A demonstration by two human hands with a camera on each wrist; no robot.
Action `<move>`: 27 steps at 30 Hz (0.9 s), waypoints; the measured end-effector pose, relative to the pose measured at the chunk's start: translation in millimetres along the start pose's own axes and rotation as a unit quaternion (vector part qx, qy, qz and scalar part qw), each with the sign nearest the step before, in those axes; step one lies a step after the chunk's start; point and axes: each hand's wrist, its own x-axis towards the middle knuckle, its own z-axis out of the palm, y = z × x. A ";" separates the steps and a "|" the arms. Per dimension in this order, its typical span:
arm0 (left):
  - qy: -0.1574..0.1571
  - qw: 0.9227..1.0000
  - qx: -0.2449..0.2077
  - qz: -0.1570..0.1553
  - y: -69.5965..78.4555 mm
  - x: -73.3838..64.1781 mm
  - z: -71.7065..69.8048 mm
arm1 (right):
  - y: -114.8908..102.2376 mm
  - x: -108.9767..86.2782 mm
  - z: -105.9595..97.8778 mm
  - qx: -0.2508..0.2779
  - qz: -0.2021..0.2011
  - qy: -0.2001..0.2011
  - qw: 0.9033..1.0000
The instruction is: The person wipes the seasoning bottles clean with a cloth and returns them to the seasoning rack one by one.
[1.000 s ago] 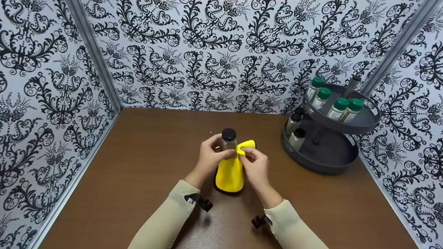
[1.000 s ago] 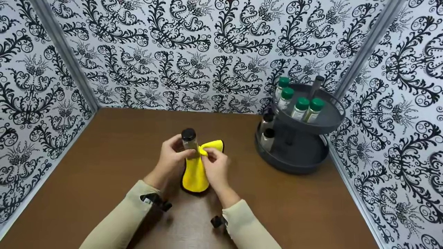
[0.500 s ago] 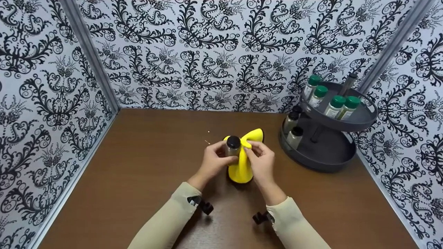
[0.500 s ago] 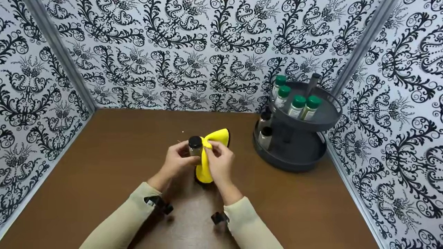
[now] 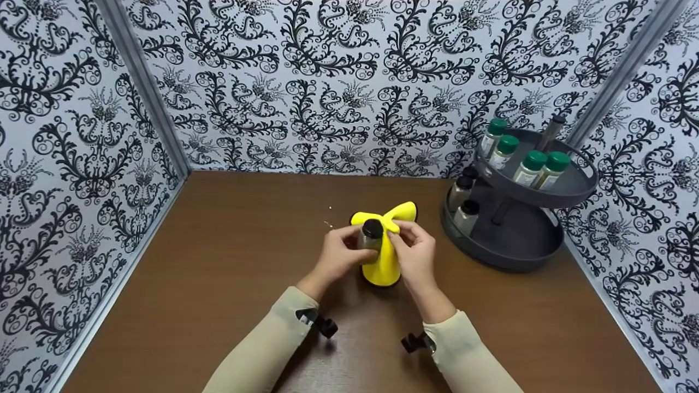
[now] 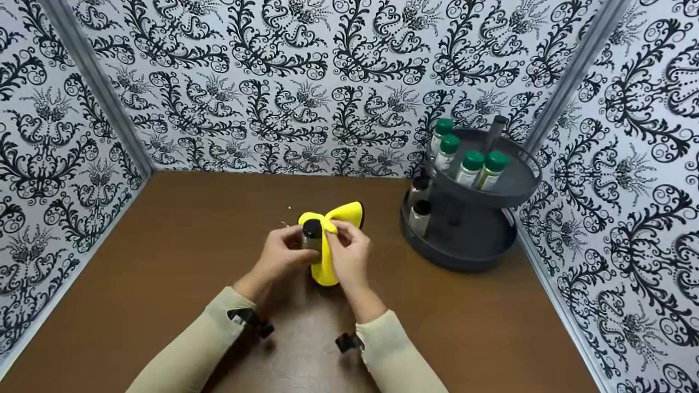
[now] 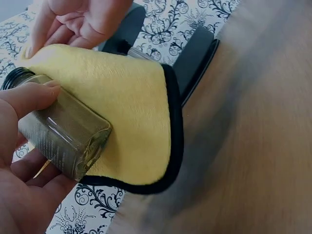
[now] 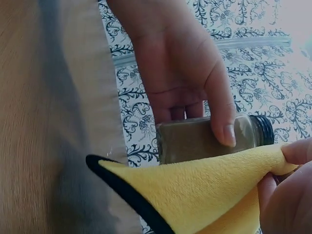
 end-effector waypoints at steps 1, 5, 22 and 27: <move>0.000 1.000 0.001 0.000 0.8 0.2 -0.8 | 1.2 0.0 0.2 -0.004 0.003 -0.001 1.000; 0.006 1.000 0.002 0.001 5.0 0.9 -4.3 | 5.3 -2.2 2.8 -0.007 0.019 -0.009 1.000; 0.064 0.995 -0.078 -0.008 24.0 4.3 -9.8 | 26.4 -10.5 11.4 -0.044 0.079 -0.038 0.995; 0.058 0.997 -0.054 -0.011 23.7 3.1 -8.2 | 24.1 -10.3 10.9 -0.038 0.081 -0.033 0.995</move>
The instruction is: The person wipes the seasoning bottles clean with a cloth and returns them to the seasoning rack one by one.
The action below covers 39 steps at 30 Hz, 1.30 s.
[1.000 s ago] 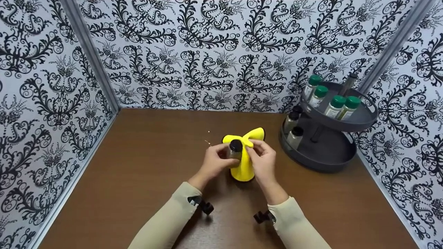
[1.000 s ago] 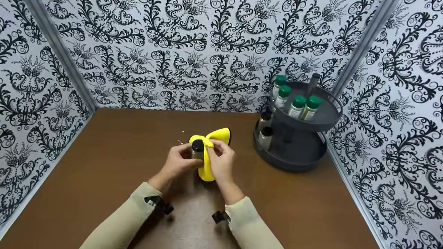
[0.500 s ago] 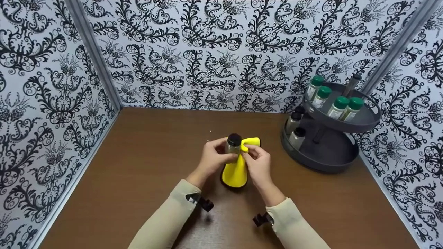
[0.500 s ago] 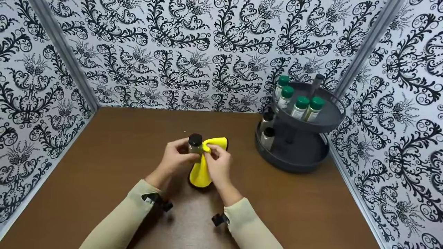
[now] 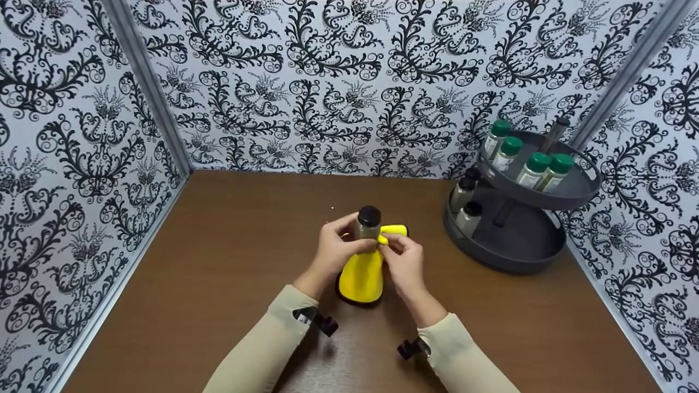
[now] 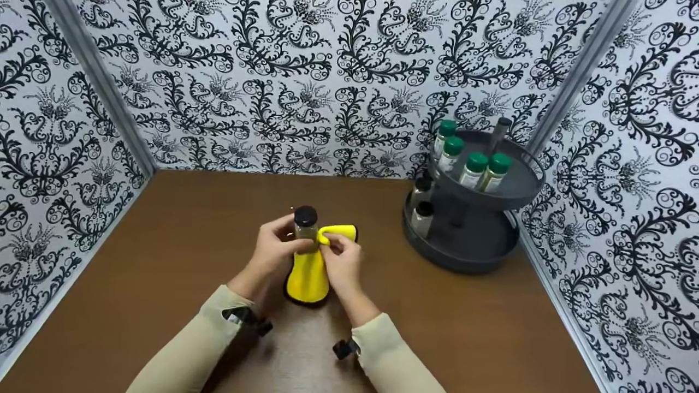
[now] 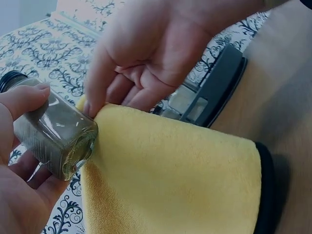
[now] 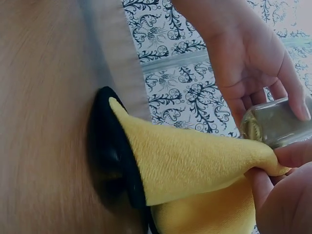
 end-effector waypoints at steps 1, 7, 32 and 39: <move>0.000 1.000 0.005 0.001 -0.4 -0.2 0.6 | -0.5 0.2 -0.1 0.002 -0.003 -0.001 1.000; 0.009 1.000 0.012 0.011 -2.3 -1.0 3.3 | -2.9 0.5 -0.6 0.012 -0.012 -0.001 1.000; -0.045 0.998 0.040 0.005 -19.6 -5.8 11.9 | -30.6 8.8 -14.8 0.076 -0.070 0.037 0.994; -0.030 0.999 0.007 0.008 -7.5 -4.7 10.3 | -11.4 8.5 -9.8 0.034 -0.066 0.012 0.997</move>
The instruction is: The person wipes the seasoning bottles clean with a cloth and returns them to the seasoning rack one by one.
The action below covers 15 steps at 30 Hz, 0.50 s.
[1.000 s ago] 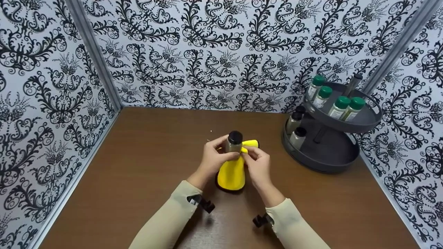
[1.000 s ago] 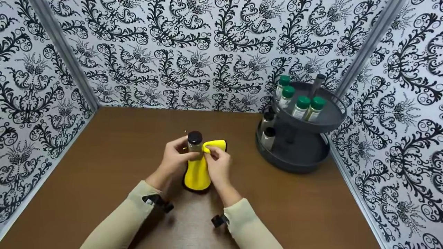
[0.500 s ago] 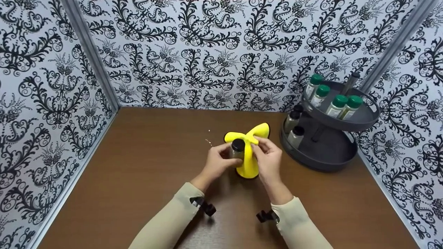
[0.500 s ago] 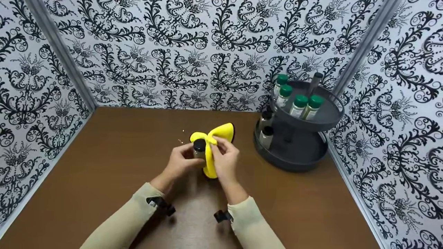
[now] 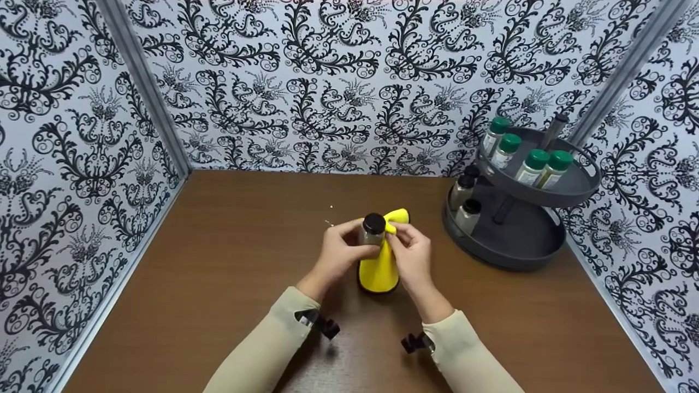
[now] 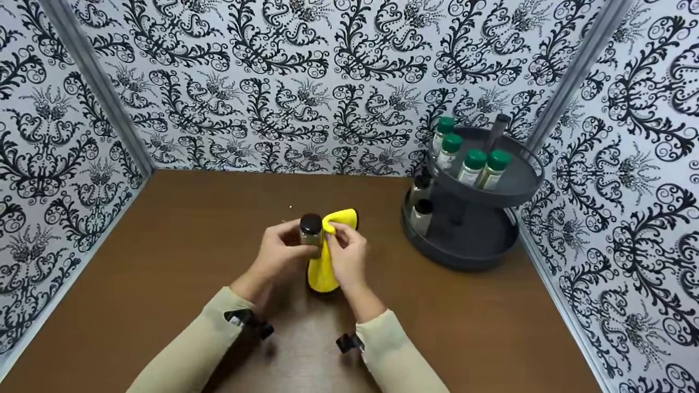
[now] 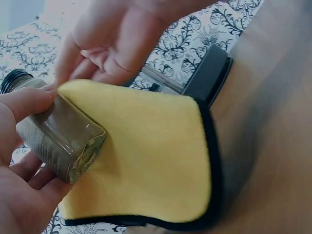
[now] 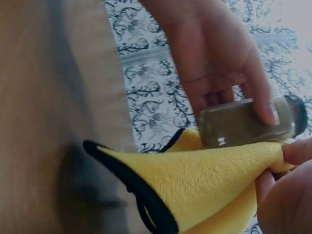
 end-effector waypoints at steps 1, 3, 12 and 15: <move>0.003 1.000 -0.006 -0.002 1.2 0.3 -0.3 | 2.1 -0.5 0.5 -0.010 -0.003 -0.002 1.000; 0.007 1.000 -0.018 -0.008 3.2 0.7 -0.6 | 6.0 -1.3 1.4 -0.031 -0.008 -0.006 0.999; 0.035 0.998 -0.044 -0.020 11.4 1.0 -4.3 | 13.3 -5.2 5.5 -0.051 0.036 -0.028 0.998; 0.045 0.998 -0.034 -0.017 12.8 1.2 -6.8 | 13.6 -6.4 7.1 -0.044 0.053 -0.031 0.997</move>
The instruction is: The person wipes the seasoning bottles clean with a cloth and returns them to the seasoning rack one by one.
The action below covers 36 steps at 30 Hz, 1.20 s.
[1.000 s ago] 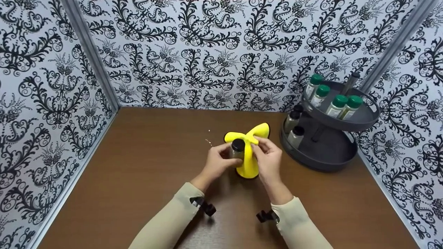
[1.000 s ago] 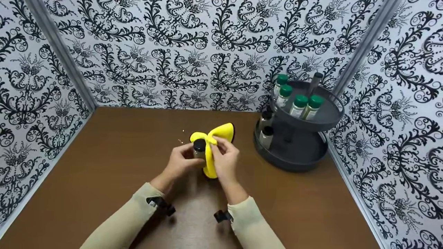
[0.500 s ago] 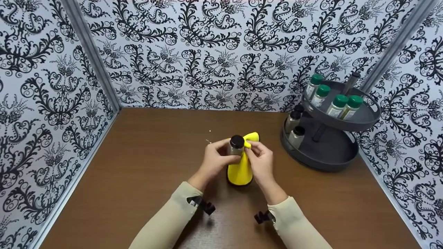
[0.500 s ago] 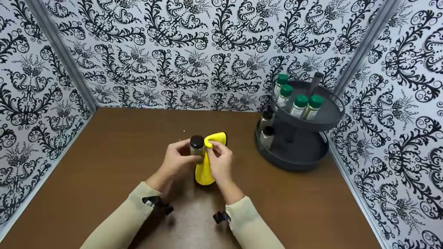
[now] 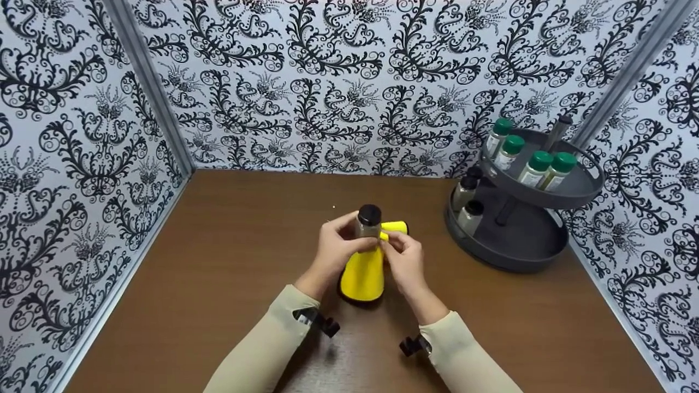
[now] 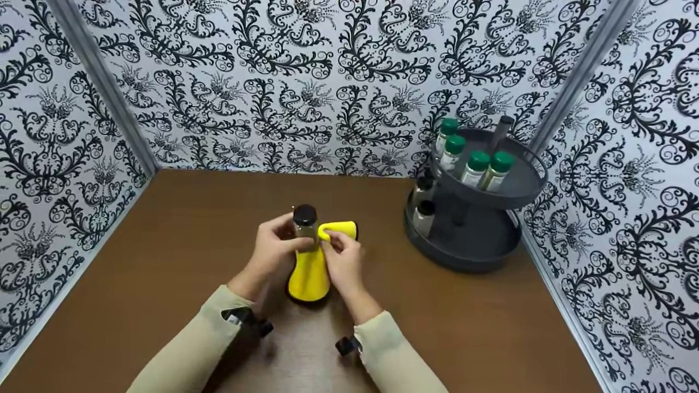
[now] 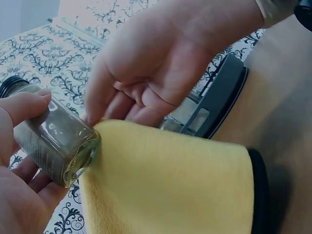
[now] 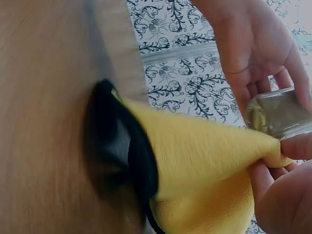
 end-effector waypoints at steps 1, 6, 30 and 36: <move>0.001 1.000 0.004 0.002 0.1 0.2 -0.4 | 0.3 0.1 0.0 0.003 0.003 0.000 1.000; -0.016 0.999 0.028 0.025 1.2 1.1 -1.0 | -1.9 -0.3 -1.0 0.002 0.000 0.004 1.000; -0.043 0.994 0.096 0.032 -29.0 5.4 -1.6 | -43.0 0.2 -16.3 0.048 -0.047 0.036 0.997; -0.049 0.995 0.083 0.038 -28.1 2.2 0.9 | -33.1 3.5 -15.2 0.042 -0.054 0.031 0.997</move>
